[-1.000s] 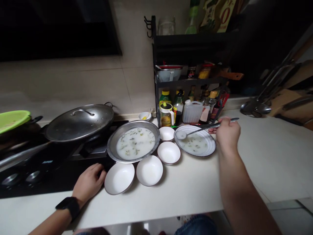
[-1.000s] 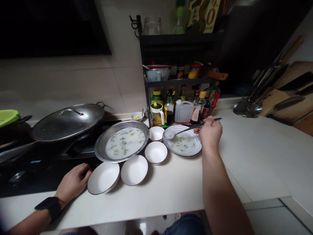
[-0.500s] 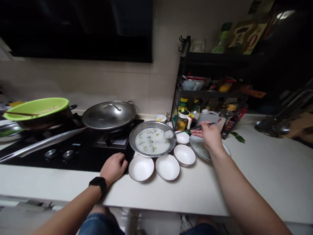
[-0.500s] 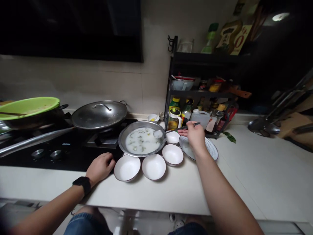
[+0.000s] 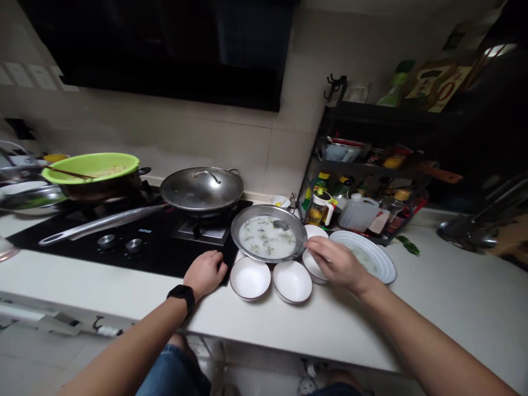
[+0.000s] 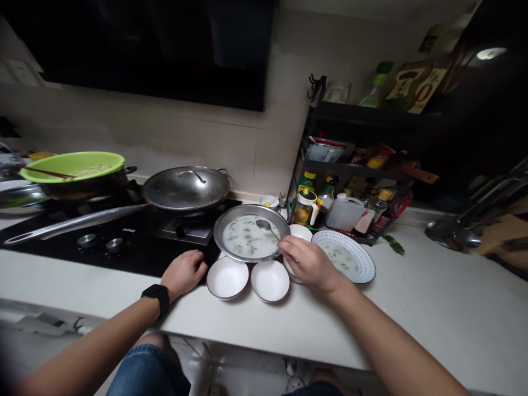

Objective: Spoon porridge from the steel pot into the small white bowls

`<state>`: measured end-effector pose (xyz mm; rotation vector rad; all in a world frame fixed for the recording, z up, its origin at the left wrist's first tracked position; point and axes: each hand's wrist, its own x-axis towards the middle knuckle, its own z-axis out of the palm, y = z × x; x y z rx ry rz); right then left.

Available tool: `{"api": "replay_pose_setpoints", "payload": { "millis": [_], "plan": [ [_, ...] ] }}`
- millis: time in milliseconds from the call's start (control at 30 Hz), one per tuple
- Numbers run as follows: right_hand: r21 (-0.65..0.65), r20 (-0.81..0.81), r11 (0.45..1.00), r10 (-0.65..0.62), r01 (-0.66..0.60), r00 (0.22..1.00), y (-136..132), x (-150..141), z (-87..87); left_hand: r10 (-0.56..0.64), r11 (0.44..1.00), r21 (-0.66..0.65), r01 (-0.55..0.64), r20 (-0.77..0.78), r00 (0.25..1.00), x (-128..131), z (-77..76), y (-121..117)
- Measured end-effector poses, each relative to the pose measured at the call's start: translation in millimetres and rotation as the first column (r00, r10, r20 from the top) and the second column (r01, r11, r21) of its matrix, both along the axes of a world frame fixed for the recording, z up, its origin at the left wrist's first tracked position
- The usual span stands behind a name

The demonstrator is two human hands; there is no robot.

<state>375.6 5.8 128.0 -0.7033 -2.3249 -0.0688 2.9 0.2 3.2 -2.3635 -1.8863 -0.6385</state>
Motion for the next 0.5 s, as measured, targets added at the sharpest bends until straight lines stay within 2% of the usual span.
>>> {"api": "replay_pose_setpoints", "payload": {
  "millis": [67, 133, 200, 300, 400, 500],
  "plan": [
    [0.025, -0.096, 0.996, -0.082, 0.085, 0.992, -8, 20, 11.4, 0.002, 1.000, -0.001, -0.002, 0.006, 1.000, -1, -0.4, 0],
    [0.043, -0.223, 0.972, -0.214, 0.229, 0.951, -16, 45, 19.1, 0.003, 1.000, 0.001, -0.003, -0.001, 1.000, -2, -1.5, 1],
    [0.026, -0.330, 0.908, -0.388, 0.419, 0.861, -24, 71, 21.0, -0.004, 1.000, 0.008, 0.004, -0.010, 1.000, -3, -3.1, 1],
    [-0.114, -0.401, 0.776, -0.608, 0.621, 0.686, -35, 105, 13.5, -0.019, 1.000, 0.016, 0.019, -0.003, 1.000, -5, -5.7, 3],
    [-0.273, -0.408, 0.703, -0.703, 0.657, 0.583, -44, 130, -0.7, -0.037, 0.999, 0.032, 0.037, -0.014, 0.999, -7, -7.1, 4],
    [-0.368, -0.413, 0.679, -0.731, 0.635, 0.543, -51, 143, -15.3, -0.039, 0.998, 0.045, 0.040, -0.028, 0.999, -7, -7.2, 3]
  ]
}}
